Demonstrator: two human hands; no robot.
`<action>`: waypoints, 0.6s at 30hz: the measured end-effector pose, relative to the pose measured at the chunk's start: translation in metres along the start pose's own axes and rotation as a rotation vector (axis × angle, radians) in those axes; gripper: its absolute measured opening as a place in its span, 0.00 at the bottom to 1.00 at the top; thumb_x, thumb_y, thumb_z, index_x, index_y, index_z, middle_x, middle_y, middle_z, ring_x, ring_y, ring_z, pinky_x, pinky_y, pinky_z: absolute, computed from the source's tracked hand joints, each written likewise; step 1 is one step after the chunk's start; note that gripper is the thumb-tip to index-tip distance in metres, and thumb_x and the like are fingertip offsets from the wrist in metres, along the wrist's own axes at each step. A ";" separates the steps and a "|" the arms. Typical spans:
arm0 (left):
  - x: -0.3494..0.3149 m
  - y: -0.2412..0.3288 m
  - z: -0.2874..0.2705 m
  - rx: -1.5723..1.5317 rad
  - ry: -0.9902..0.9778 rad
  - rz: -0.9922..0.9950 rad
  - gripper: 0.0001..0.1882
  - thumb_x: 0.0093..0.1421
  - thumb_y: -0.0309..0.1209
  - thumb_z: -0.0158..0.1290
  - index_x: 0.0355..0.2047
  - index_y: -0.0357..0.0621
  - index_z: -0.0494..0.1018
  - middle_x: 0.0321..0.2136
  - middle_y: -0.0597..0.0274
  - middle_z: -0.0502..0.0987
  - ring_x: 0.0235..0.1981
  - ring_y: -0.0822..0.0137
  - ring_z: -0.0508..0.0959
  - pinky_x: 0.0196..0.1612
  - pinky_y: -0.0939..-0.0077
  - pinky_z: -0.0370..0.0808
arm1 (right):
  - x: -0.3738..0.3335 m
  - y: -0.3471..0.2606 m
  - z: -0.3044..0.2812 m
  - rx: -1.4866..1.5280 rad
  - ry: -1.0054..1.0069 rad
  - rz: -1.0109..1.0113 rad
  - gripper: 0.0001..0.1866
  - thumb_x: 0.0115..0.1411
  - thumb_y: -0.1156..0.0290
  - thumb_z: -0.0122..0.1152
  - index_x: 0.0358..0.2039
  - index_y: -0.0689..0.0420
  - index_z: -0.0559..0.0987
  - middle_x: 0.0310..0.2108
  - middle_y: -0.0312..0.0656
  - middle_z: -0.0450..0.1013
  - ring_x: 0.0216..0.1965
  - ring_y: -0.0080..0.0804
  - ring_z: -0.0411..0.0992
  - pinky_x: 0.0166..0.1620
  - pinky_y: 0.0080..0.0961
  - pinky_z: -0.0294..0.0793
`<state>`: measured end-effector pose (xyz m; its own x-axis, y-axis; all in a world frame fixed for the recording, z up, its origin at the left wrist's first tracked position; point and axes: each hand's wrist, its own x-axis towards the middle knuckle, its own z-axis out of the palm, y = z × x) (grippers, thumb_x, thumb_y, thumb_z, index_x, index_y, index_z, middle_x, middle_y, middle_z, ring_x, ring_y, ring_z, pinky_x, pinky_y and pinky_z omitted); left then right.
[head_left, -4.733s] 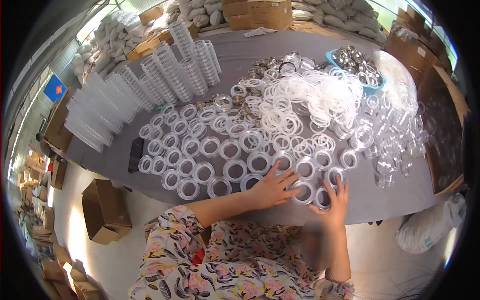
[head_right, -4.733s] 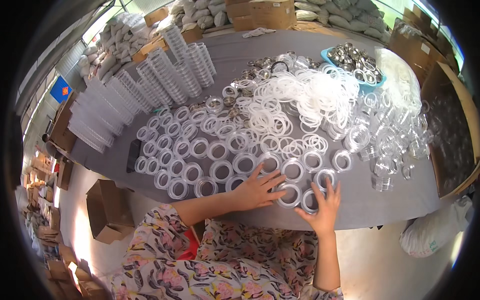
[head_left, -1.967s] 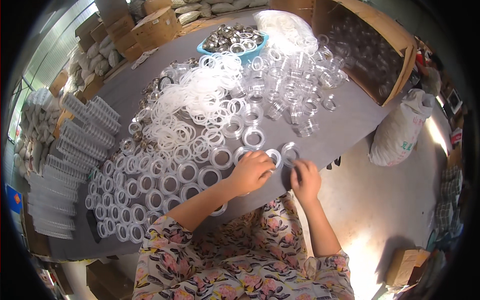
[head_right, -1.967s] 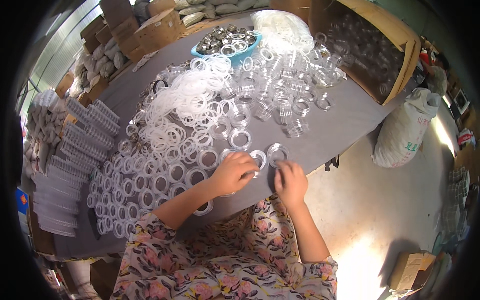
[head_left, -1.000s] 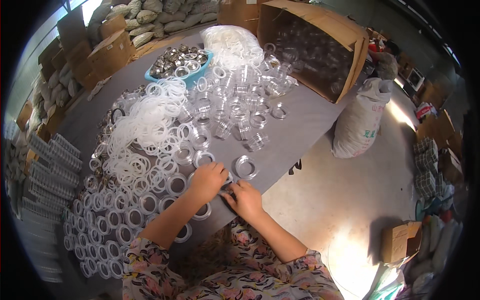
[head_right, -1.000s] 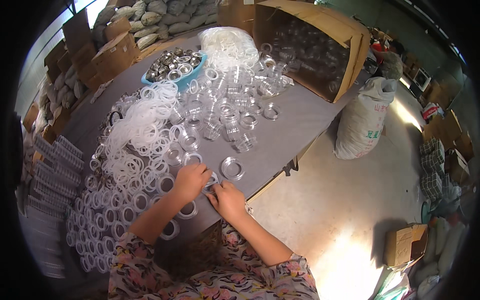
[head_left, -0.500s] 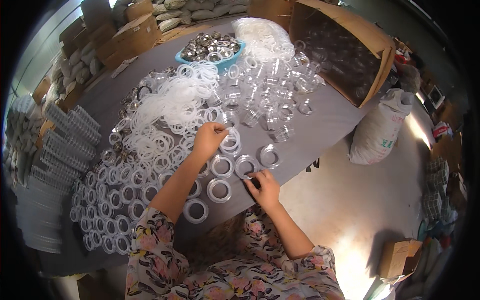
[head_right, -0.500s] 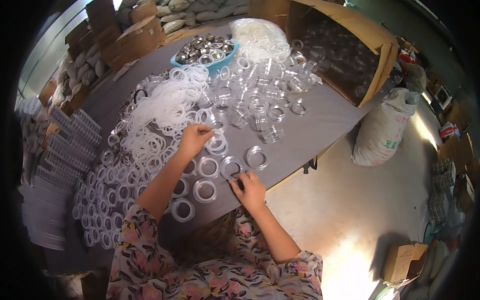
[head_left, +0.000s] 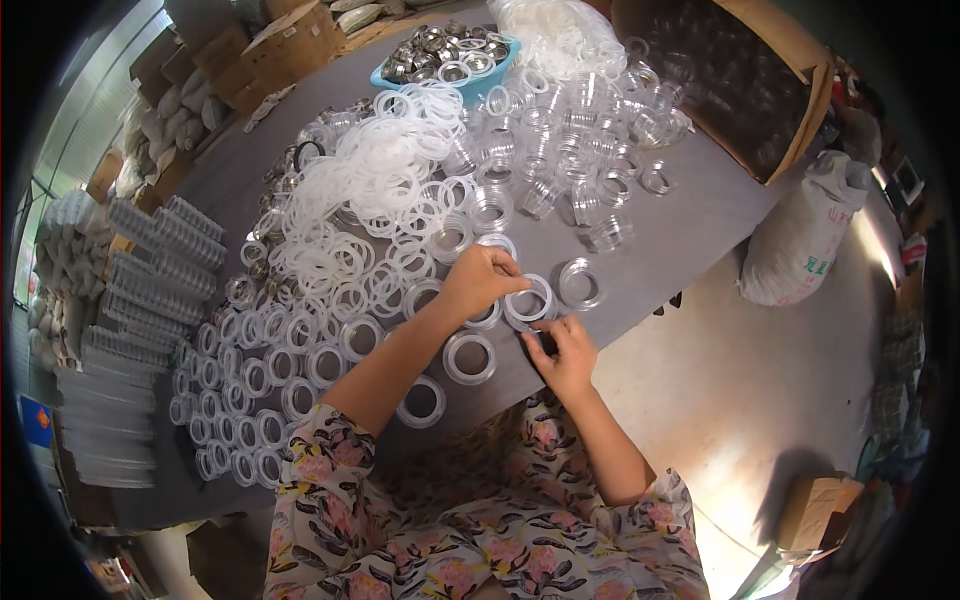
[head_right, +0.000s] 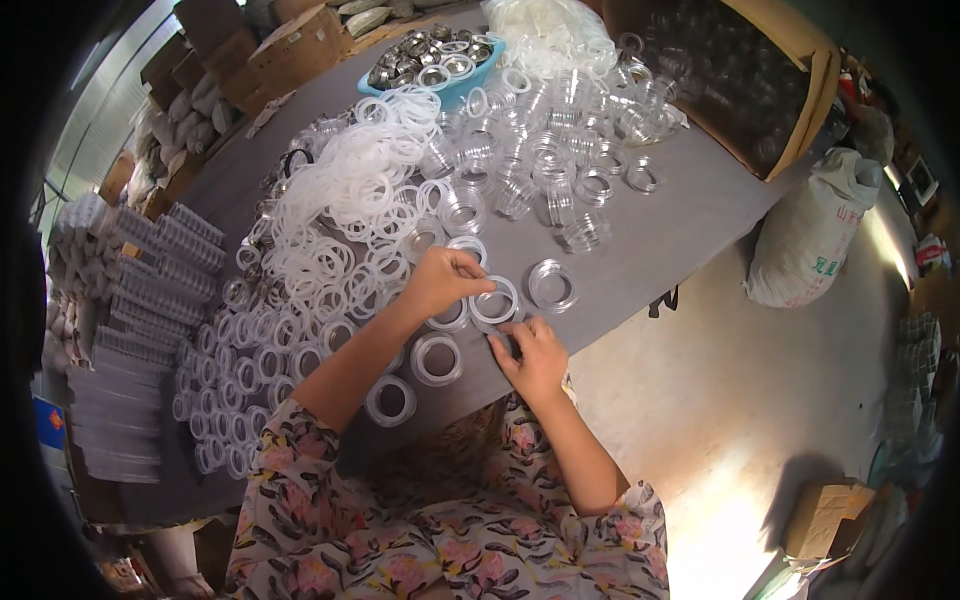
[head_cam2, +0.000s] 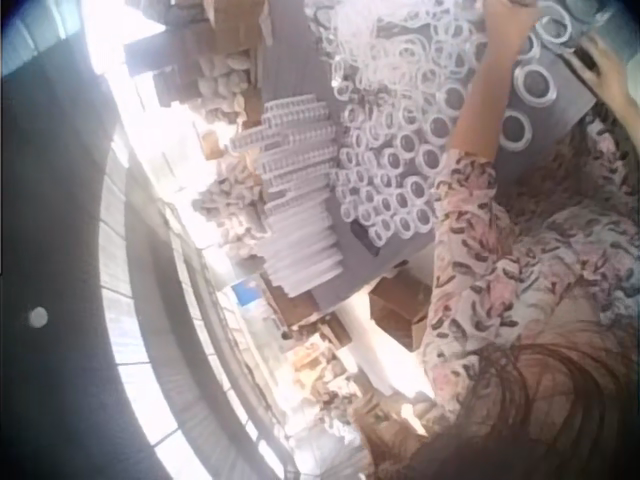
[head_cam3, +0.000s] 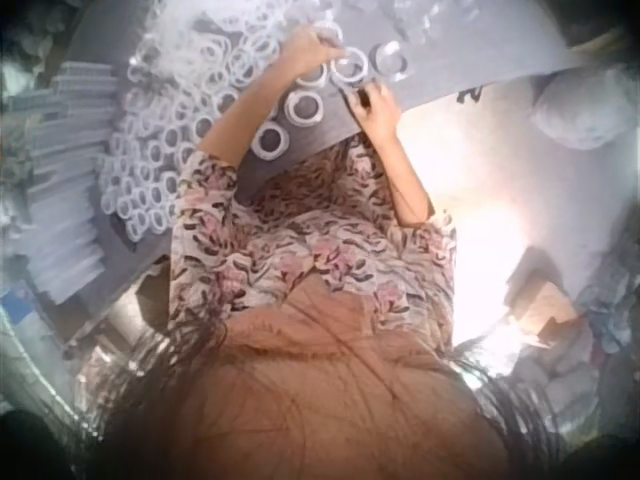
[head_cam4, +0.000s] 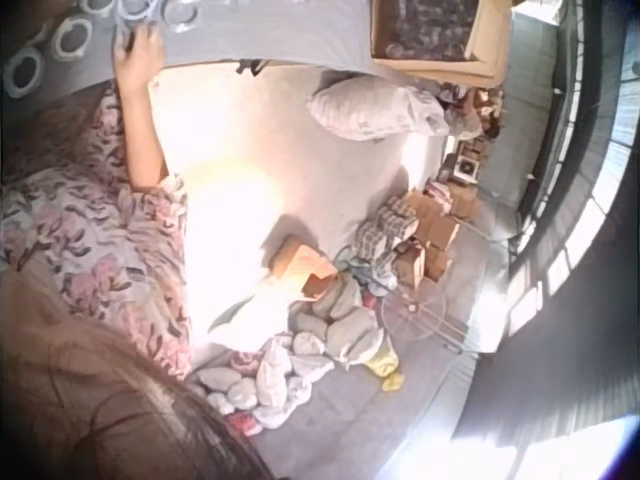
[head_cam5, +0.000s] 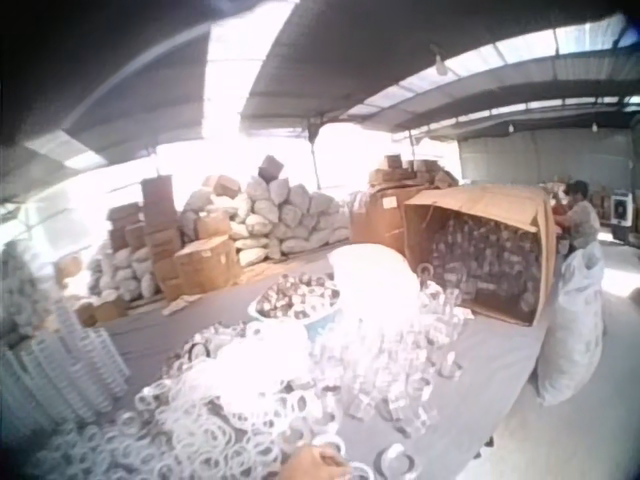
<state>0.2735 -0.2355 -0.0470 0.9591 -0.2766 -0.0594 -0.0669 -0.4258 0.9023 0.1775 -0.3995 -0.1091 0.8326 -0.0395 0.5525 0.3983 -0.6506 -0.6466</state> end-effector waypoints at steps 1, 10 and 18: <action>-0.004 0.001 0.003 0.061 0.009 0.007 0.13 0.44 0.31 0.66 0.27 0.36 0.78 0.17 0.64 0.76 0.19 0.79 0.72 0.24 0.81 0.69 | 0.000 0.001 0.000 -0.006 0.006 -0.005 0.10 0.44 0.67 0.70 0.26 0.51 0.79 0.22 0.36 0.65 0.22 0.32 0.67 0.24 0.28 0.67; -0.028 0.018 0.008 0.742 0.047 0.646 0.10 0.48 0.31 0.60 0.33 0.46 0.77 0.26 0.66 0.74 0.33 0.62 0.73 0.34 0.69 0.69 | 0.002 0.000 -0.002 -0.008 0.026 -0.048 0.12 0.44 0.70 0.71 0.29 0.53 0.78 0.22 0.35 0.67 0.19 0.29 0.67 0.23 0.25 0.66; -0.037 0.013 0.012 0.708 -0.216 0.564 0.10 0.50 0.30 0.56 0.35 0.48 0.77 0.26 0.66 0.74 0.36 0.61 0.71 0.41 0.66 0.66 | -0.001 0.006 0.006 0.040 0.063 0.038 0.22 0.44 0.69 0.71 0.39 0.54 0.72 0.24 0.34 0.71 0.20 0.27 0.69 0.24 0.23 0.69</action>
<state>0.2334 -0.2412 -0.0382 0.6667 -0.7266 0.1662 -0.7279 -0.5866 0.3551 0.1814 -0.3989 -0.1162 0.8217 -0.1121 0.5588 0.3832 -0.6171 -0.6873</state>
